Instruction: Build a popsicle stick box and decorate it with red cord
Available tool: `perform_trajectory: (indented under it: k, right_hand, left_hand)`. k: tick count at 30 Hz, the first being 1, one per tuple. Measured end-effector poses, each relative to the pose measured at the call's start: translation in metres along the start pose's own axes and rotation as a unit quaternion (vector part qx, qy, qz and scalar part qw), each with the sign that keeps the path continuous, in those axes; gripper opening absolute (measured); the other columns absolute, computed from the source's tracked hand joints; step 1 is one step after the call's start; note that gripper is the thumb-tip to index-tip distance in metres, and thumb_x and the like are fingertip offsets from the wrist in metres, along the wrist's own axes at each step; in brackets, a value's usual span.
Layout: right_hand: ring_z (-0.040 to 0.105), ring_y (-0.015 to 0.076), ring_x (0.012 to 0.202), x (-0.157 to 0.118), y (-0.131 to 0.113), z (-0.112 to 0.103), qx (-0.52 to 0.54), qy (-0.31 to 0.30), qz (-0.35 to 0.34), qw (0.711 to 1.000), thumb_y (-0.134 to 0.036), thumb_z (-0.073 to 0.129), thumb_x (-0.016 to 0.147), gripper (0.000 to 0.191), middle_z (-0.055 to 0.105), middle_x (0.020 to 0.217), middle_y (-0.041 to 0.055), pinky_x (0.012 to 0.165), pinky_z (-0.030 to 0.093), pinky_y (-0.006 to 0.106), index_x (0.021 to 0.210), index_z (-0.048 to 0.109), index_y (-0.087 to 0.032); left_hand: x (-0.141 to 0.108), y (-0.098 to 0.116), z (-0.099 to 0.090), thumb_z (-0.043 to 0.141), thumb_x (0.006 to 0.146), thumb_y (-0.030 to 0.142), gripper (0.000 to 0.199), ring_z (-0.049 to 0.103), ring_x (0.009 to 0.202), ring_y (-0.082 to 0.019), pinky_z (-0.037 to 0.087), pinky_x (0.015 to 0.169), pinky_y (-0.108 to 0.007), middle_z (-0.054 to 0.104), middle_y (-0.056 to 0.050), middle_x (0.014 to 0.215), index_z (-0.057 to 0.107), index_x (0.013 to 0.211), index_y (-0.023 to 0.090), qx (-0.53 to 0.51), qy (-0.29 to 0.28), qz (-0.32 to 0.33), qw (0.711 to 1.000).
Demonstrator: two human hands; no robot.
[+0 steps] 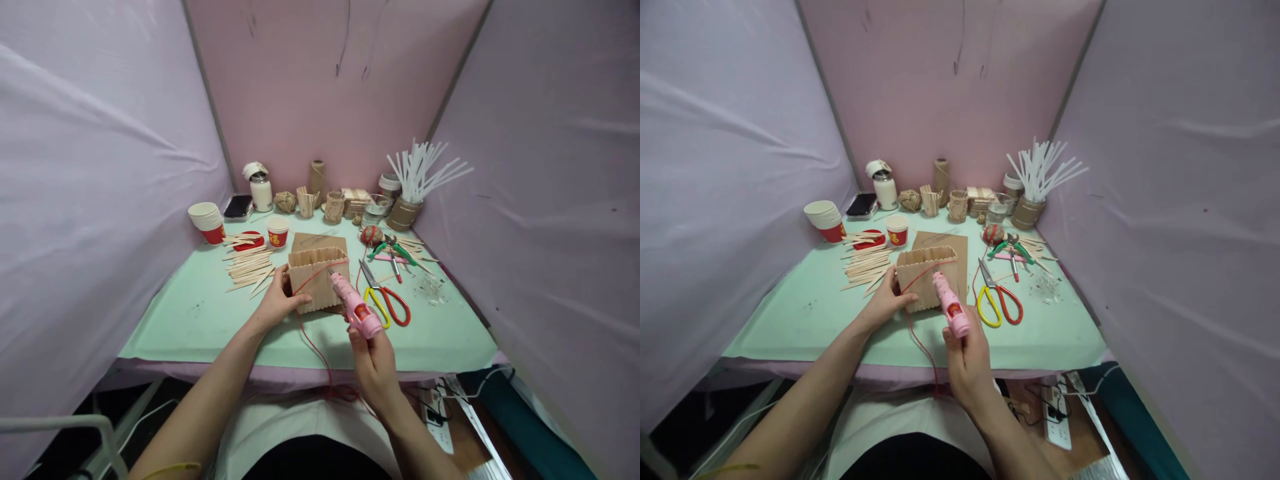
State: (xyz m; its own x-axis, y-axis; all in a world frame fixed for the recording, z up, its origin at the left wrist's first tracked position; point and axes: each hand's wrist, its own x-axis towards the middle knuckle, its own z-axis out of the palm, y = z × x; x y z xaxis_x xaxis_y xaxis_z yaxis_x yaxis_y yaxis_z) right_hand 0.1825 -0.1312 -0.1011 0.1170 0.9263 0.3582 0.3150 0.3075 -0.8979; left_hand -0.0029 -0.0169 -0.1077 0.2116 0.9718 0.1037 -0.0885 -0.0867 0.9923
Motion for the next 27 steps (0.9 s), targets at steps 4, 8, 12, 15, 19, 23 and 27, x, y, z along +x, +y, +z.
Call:
perform_trajectory:
  k: [4,8,12,15,19,23,27]
  right_hand:
    - [0.055,0.0272,0.112,0.003,0.004,0.006,-0.03,0.0,-0.023,0.999,-0.038,0.041,0.096,0.028,0.059,0.117,0.0106,0.094,0.046,0.044,0.117,0.054,-0.023]
    - [0.057,0.0255,0.1,0.005,0.003,0.008,-0.049,0.005,-0.041,0.998,-0.037,0.041,0.096,0.025,0.059,0.108,0.0102,0.086,0.047,0.041,0.113,0.054,-0.023]
    - [0.056,0.0227,0.097,0.006,0.003,0.01,-0.055,0.019,-0.071,0.996,-0.033,0.041,0.097,0.023,0.058,0.106,0.0085,0.082,0.046,0.037,0.113,0.053,-0.022]
    - [0.054,0.0207,0.094,0.006,0.003,0.011,-0.053,0.023,-0.085,0.995,-0.031,0.042,0.097,0.021,0.056,0.103,0.0067,0.082,0.045,0.035,0.113,0.052,-0.022]
    - [0.053,0.0196,0.09,0.007,0.002,0.013,-0.05,0.018,-0.09,0.994,-0.03,0.042,0.097,0.02,0.055,0.099,0.0054,0.08,0.044,0.034,0.113,0.051,-0.022]
    - [0.052,0.0193,0.09,0.006,0.003,0.013,-0.059,0.021,-0.094,0.994,-0.029,0.043,0.097,0.02,0.054,0.099,0.005,0.08,0.043,0.033,0.114,0.051,-0.022]
    - [0.051,0.0195,0.09,0.005,0.004,0.014,-0.066,0.02,-0.098,0.993,-0.028,0.042,0.097,0.021,0.053,0.099,0.0054,0.08,0.043,0.033,0.115,0.05,-0.022]
  left_hand:
    - [-0.001,0.001,0.001,0.086,0.054,0.038,0.09,0.055,0.121,-0.033,0.043,0.102,-0.05,0.057,-0.016,0.127,0.037,0.127,0.019,0.004,0.003,0.004,1.0]
    - [-0.001,0.0,0.0,0.087,0.054,0.034,0.092,0.055,0.12,-0.033,0.043,0.101,-0.051,0.058,-0.016,0.127,0.035,0.129,0.019,-0.001,0.0,0.005,1.0]
    - [-0.001,-0.003,-0.001,0.086,0.054,0.031,0.093,0.055,0.121,-0.033,0.043,0.102,-0.049,0.056,-0.017,0.129,0.034,0.131,0.018,-0.007,0.001,0.0,1.0]
    - [-0.002,-0.003,-0.001,0.086,0.055,0.03,0.094,0.054,0.122,-0.032,0.042,0.103,-0.049,0.056,-0.017,0.13,0.034,0.132,0.018,-0.005,0.0,0.001,1.0]
    - [-0.002,-0.001,-0.001,0.086,0.055,0.03,0.093,0.054,0.121,-0.032,0.042,0.103,-0.049,0.056,-0.017,0.129,0.035,0.131,0.018,-0.003,0.0,0.005,1.0]
    - [-0.002,-0.001,-0.001,0.086,0.056,0.031,0.092,0.054,0.121,-0.031,0.043,0.101,-0.046,0.056,-0.017,0.129,0.035,0.131,0.018,-0.012,-0.01,0.007,1.0]
    - [-0.003,-0.002,-0.001,0.086,0.056,0.031,0.092,0.054,0.12,-0.031,0.043,0.101,-0.046,0.057,-0.016,0.127,0.035,0.131,0.018,-0.015,-0.01,0.005,1.0]
